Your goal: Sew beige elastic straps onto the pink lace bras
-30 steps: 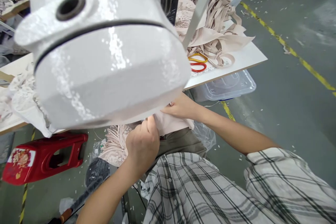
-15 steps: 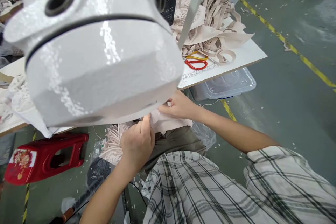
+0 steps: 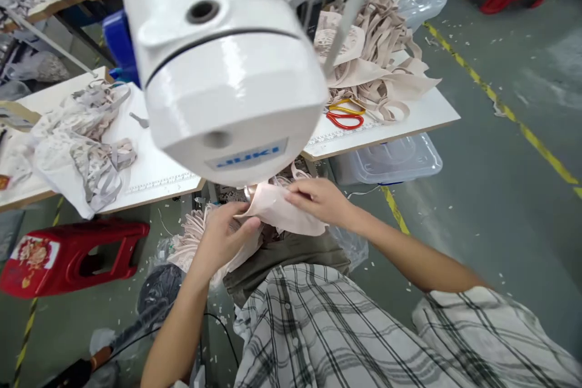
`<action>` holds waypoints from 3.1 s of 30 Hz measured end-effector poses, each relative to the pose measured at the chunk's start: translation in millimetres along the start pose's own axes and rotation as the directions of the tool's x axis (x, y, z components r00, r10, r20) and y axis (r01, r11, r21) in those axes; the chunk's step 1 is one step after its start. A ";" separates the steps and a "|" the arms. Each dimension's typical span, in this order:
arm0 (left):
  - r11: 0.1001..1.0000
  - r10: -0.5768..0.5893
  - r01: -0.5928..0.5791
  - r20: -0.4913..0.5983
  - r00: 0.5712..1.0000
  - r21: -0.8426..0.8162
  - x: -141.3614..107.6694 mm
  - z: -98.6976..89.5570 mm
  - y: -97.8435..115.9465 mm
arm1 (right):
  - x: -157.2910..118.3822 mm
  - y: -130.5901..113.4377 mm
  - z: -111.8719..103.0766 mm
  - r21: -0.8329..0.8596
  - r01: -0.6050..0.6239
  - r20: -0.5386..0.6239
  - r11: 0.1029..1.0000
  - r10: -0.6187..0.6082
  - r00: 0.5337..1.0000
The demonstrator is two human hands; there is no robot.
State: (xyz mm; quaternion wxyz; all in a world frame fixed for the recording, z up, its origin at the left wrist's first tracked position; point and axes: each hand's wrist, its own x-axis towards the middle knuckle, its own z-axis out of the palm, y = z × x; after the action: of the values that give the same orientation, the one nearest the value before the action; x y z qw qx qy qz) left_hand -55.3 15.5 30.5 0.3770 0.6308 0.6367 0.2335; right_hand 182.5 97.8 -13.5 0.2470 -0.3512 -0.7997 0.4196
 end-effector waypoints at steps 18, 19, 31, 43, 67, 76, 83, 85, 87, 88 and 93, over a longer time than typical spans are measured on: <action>0.959 -0.174 0.240 -0.356 0.918 0.152 -48.7 -17.3 -62.2 | 22.5 -24.5 150.4 0.879 -0.297 0.133 0.374 0.406 0.904; 0.963 -0.191 0.250 -0.405 0.894 0.097 -45.9 -4.7 -69.0 | 18.5 -19.6 152.0 0.834 -0.253 0.047 0.490 0.393 0.918; 0.964 -0.191 0.131 -0.257 0.947 -0.231 -34.9 51.7 -61.3 | -18.3 7.7 118.3 -0.057 -0.052 -0.054 0.997 0.049 0.997; 0.953 -0.223 0.167 -0.214 0.951 -0.253 -22.0 60.2 -37.7 | -14.1 5.4 115.2 -0.249 0.170 -0.264 0.954 -0.236 0.935; 0.655 -0.306 0.283 0.097 0.947 -0.701 -11.7 42.0 -33.0 | -59.4 66.9 -81.4 -0.594 -0.346 -0.190 0.726 0.291 0.938; 0.661 -0.262 0.279 0.134 0.956 -0.696 -11.9 37.8 -14.6 | -92.9 -6.6 29.2 -0.420 0.012 -0.070 0.907 -0.046 0.997; 0.834 -0.234 0.233 0.062 0.970 -0.501 -17.9 39.0 -13.3 | -64.1 -4.6 43.7 -0.288 0.047 -0.001 0.956 -0.049 0.999; 0.828 -0.239 0.238 0.064 0.969 -0.507 -18.5 38.2 -17.0 | -67.2 -1.6 43.1 -0.245 0.001 0.035 0.969 0.007 0.999; 0.807 -0.245 0.243 0.069 0.967 -0.538 -18.7 36.4 -19.9 | -74.2 1.8 42.1 -0.204 -0.071 0.018 0.976 0.076 0.997; 0.797 -0.252 0.245 0.064 0.966 -0.552 -18.7 35.1 -20.8 | -78.3 3.2 41.8 -0.180 -0.105 -0.007 0.978 0.105 0.994; 0.792 -0.262 0.229 0.024 0.965 -0.566 -18.0 29.8 -21.3 | -90.3 3.8 47.7 -0.108 -0.134 -0.080 0.985 0.126 0.989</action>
State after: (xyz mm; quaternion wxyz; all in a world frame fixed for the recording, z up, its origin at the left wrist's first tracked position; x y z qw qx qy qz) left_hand -47.0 -9.5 -0.8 0.5556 0.3964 0.6256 0.3778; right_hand 208.0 6.1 -50.8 0.2278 -0.4314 -0.7880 0.3756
